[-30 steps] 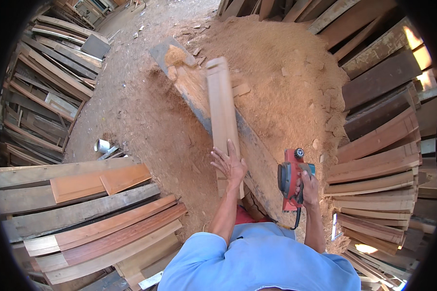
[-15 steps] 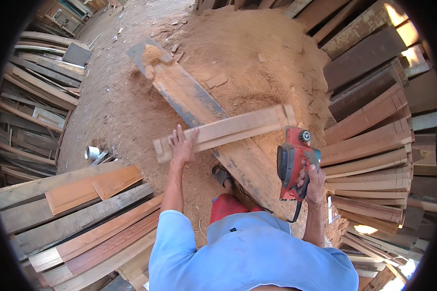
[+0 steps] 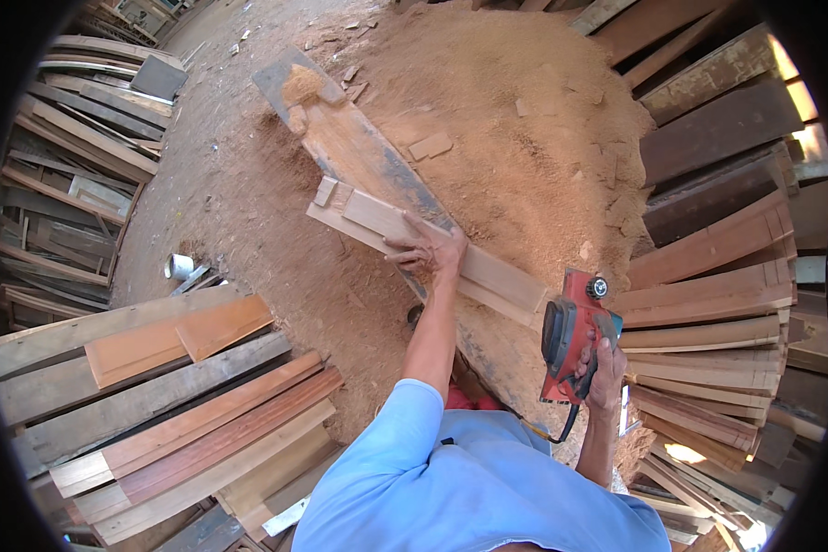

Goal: The person uses a chisel and mallet to carve a notch into a wooden plank, then smooths the plank with an electric planer. They measure and mark the plank with a tape measure, square, and pencil.

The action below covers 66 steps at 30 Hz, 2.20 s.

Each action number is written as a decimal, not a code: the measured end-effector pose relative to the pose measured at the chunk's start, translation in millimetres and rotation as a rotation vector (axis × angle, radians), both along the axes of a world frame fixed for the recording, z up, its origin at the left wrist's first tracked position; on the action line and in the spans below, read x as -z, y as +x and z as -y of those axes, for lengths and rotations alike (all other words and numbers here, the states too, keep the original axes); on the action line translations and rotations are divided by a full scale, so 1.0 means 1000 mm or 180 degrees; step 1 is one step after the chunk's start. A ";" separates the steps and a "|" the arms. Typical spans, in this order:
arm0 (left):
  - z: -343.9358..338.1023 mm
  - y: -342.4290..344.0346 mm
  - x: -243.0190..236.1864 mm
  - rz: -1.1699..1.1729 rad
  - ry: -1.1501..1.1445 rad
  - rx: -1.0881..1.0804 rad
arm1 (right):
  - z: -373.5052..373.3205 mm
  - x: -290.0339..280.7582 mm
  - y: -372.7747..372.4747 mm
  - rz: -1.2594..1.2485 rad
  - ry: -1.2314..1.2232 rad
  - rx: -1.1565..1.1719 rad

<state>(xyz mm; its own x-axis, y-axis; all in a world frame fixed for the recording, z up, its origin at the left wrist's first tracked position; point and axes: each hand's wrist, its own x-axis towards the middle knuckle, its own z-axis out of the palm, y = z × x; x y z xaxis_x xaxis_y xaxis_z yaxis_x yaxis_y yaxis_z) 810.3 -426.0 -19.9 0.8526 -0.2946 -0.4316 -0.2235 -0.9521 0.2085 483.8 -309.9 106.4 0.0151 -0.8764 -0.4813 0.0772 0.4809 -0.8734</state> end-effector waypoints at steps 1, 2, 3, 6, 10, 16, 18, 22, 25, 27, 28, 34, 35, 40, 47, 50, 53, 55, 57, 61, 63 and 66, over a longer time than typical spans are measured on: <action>-0.001 0.007 0.006 0.0018 -0.0013 0.0025 | 0.002 0.000 0.006 -0.0078 0.0060 -0.0043; 0.001 0.008 0.009 -0.0002 -0.0042 0.0071 | 0.004 -0.003 0.008 -0.0194 0.0105 -0.0064; 0.003 0.011 0.013 -0.0023 -0.0070 0.0117 | 0.006 0.000 0.011 -0.0225 0.0071 -0.0180; 0.015 0.046 0.020 0.0119 -0.0011 0.0482 | 0.013 0.006 0.021 -0.0371 0.0007 -0.0547; 0.024 0.106 0.026 0.0194 -0.0404 0.1152 | 0.026 0.006 0.045 -0.0496 -0.0055 -0.0999; 0.044 0.183 0.031 0.0444 -0.0661 0.1584 | 0.042 0.013 0.083 -0.0393 0.0015 -0.1545; 0.044 0.191 0.035 0.0461 -0.0676 0.1567 | 0.044 0.013 0.096 -0.0317 0.0064 -0.1680; 0.028 0.196 0.026 0.0464 -0.1341 0.1152 | 0.046 0.019 0.114 -0.0082 0.0021 -0.1828; -0.046 0.201 0.040 0.0303 -0.3082 0.0830 | 0.040 0.013 0.125 -0.0077 0.0145 -0.1843; -0.108 0.161 0.051 -0.0791 -0.3425 -0.0026 | 0.040 0.013 0.126 -0.0125 0.0176 -0.1893; -0.160 0.153 0.090 -0.0901 -0.3381 -0.0196 | 0.037 0.010 0.131 -0.0100 0.0147 -0.2079; -0.205 0.029 0.114 -0.3564 -0.3746 -0.1474 | 0.015 0.020 0.142 -0.0085 -0.0013 -0.2226; -0.198 0.025 0.104 -0.3717 -0.3639 -0.1601 | 0.013 0.020 0.143 -0.0053 -0.0003 -0.2229; -0.190 0.019 0.087 -0.3646 -0.4059 -0.1703 | -0.013 0.045 0.147 -0.0452 -0.0203 -0.2552; -0.223 0.027 0.111 -0.3635 -0.3399 -0.2873 | -0.047 0.058 0.143 -0.0793 -0.0387 -0.2724; -0.266 0.023 0.152 -0.3515 -0.2862 -0.2738 | -0.051 0.058 0.155 -0.0917 -0.0508 -0.2579; -0.308 0.019 0.180 -0.3418 -0.2337 -0.2580 | -0.047 0.064 0.168 -0.0982 -0.0460 -0.2595; -0.319 0.014 0.182 -0.3320 -0.2009 -0.2458 | -0.037 0.058 0.182 -0.0954 -0.0627 -0.2467; -0.326 0.008 0.179 -0.3146 -0.1704 -0.2360 | -0.026 0.059 0.196 -0.0910 -0.0662 -0.2396; -0.357 0.013 0.224 -0.3400 -0.1442 -0.1727 | -0.006 0.061 0.223 -0.0963 -0.0877 -0.2426; -0.346 0.007 0.204 -0.3253 -0.1509 -0.1476 | 0.002 0.060 0.233 -0.1003 -0.1058 -0.2348; -0.338 0.006 0.189 -0.3141 -0.1550 -0.1431 | 0.011 0.060 0.247 -0.0922 -0.1100 -0.2257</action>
